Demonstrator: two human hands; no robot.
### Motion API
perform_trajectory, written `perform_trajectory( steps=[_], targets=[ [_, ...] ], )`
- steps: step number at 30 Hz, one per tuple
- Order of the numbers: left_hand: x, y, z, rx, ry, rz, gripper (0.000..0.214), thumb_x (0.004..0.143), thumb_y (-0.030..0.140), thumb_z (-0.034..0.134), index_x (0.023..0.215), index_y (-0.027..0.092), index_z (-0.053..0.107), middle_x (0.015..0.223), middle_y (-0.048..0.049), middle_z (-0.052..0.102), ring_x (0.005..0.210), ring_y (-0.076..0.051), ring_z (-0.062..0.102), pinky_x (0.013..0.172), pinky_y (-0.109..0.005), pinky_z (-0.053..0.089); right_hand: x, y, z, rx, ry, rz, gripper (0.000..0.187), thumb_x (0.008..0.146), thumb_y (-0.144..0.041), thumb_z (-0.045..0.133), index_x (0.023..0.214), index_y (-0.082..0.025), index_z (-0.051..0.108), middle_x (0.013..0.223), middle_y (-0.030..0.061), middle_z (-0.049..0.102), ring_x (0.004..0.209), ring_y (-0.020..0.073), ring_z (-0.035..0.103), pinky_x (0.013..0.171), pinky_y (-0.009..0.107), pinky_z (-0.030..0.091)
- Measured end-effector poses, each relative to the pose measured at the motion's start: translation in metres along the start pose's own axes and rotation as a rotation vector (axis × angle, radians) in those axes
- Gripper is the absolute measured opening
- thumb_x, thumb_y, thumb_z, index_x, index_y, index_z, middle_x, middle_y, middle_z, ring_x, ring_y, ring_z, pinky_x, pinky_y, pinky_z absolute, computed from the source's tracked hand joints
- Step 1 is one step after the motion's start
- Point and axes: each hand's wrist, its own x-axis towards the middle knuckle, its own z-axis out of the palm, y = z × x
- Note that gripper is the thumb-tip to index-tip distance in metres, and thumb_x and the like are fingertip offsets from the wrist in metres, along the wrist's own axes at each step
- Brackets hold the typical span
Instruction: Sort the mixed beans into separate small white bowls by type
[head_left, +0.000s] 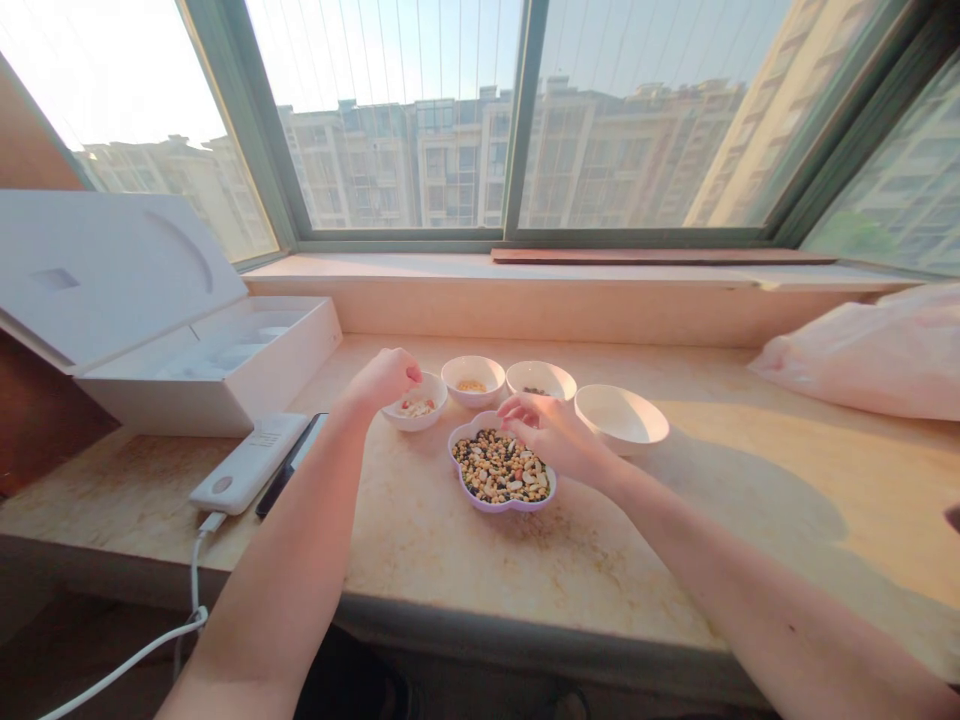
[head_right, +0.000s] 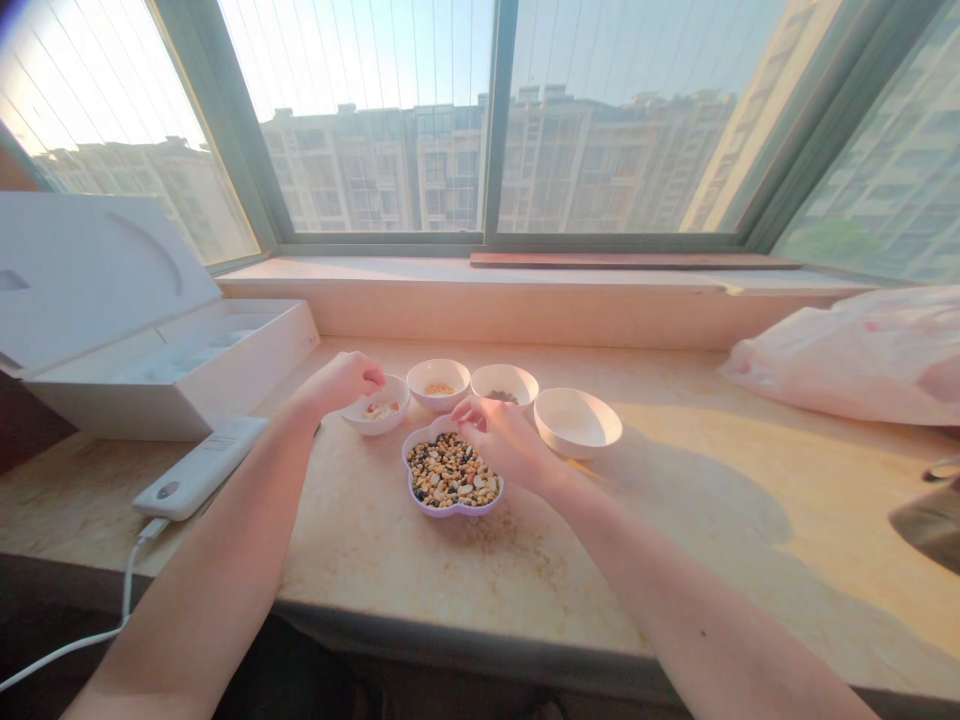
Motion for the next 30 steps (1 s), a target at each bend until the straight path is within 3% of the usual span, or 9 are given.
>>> perform_trajectory(
  steps=[5, 10, 12, 15, 18, 26, 30],
  targets=[
    [0.004, -0.001, 0.006, 0.063, -0.024, -0.023, 0.025, 0.075, 0.011, 0.06, 0.089, 0.02, 0.08, 0.091, -0.0074, 0.078, 0.079, -0.019, 0.07, 0.066, -0.023, 0.049, -0.002, 0.003, 0.001, -0.042, -0.081, -0.095, 0.021, 0.089, -0.018, 0.055, 0.099, -0.022, 0.073, 0.094, 0.0057, 0.077, 0.082, 0.0211, 0.069, 0.075, 0.035, 0.053],
    [0.005, -0.004, 0.007, 0.105, -0.046, -0.02, 0.023, 0.072, 0.013, 0.062, 0.085, 0.02, 0.08, 0.087, -0.0077, 0.077, 0.076, -0.019, 0.069, 0.061, -0.023, 0.046, -0.007, -0.002, -0.001, -0.034, -0.339, -0.226, 0.023, 0.088, -0.024, 0.06, 0.107, -0.024, 0.074, 0.111, 0.0044, 0.074, 0.09, 0.022, 0.069, 0.077, 0.034, 0.053],
    [0.003, -0.005, 0.008, 0.116, -0.055, -0.03, 0.022, 0.069, 0.013, 0.062, 0.082, 0.02, 0.079, 0.081, -0.0071, 0.076, 0.072, -0.018, 0.068, 0.057, -0.023, 0.043, -0.009, -0.007, 0.0, -0.099, -0.387, -0.274, 0.022, 0.084, -0.025, 0.067, 0.105, -0.025, 0.076, 0.117, 0.0041, 0.072, 0.097, 0.0239, 0.068, 0.083, 0.035, 0.052],
    [-0.001, 0.0, 0.008, 0.15, -0.068, -0.036, 0.02, 0.067, 0.014, 0.062, 0.078, 0.02, 0.078, 0.07, -0.0047, 0.072, 0.063, -0.016, 0.064, 0.053, -0.023, 0.039, -0.011, -0.01, 0.003, -0.137, -0.383, -0.266, 0.021, 0.082, -0.021, 0.069, 0.1, -0.024, 0.078, 0.115, 0.0049, 0.073, 0.096, 0.0245, 0.068, 0.082, 0.034, 0.05],
    [-0.005, 0.008, 0.006, 0.209, -0.05, -0.044, 0.017, 0.074, 0.019, 0.059, 0.074, 0.019, 0.075, 0.065, -0.0051, 0.068, 0.059, -0.016, 0.06, 0.052, -0.024, 0.038, -0.01, -0.008, 0.005, -0.145, -0.389, -0.214, 0.02, 0.085, -0.018, 0.065, 0.098, -0.025, 0.078, 0.103, 0.0044, 0.076, 0.087, 0.0229, 0.068, 0.074, 0.033, 0.048],
    [-0.004, 0.017, 0.007, 0.186, -0.047, -0.062, 0.023, 0.08, 0.031, 0.056, 0.08, 0.022, 0.077, 0.085, -0.0086, 0.075, 0.067, -0.018, 0.063, 0.058, -0.026, 0.041, -0.009, -0.006, 0.007, -0.131, -0.385, -0.223, 0.017, 0.085, -0.018, 0.063, 0.088, -0.024, 0.078, 0.09, 0.0022, 0.076, 0.076, 0.0195, 0.066, 0.066, 0.03, 0.044],
    [-0.005, 0.021, 0.01, 0.162, -0.047, -0.031, 0.023, 0.08, 0.032, 0.057, 0.077, 0.021, 0.076, 0.083, -0.0083, 0.074, 0.066, -0.018, 0.061, 0.059, -0.027, 0.04, -0.008, -0.006, 0.008, -0.161, -0.401, -0.209, 0.015, 0.085, -0.018, 0.063, 0.088, -0.023, 0.077, 0.087, 0.0019, 0.075, 0.073, 0.0174, 0.065, 0.063, 0.029, 0.042]
  ],
)
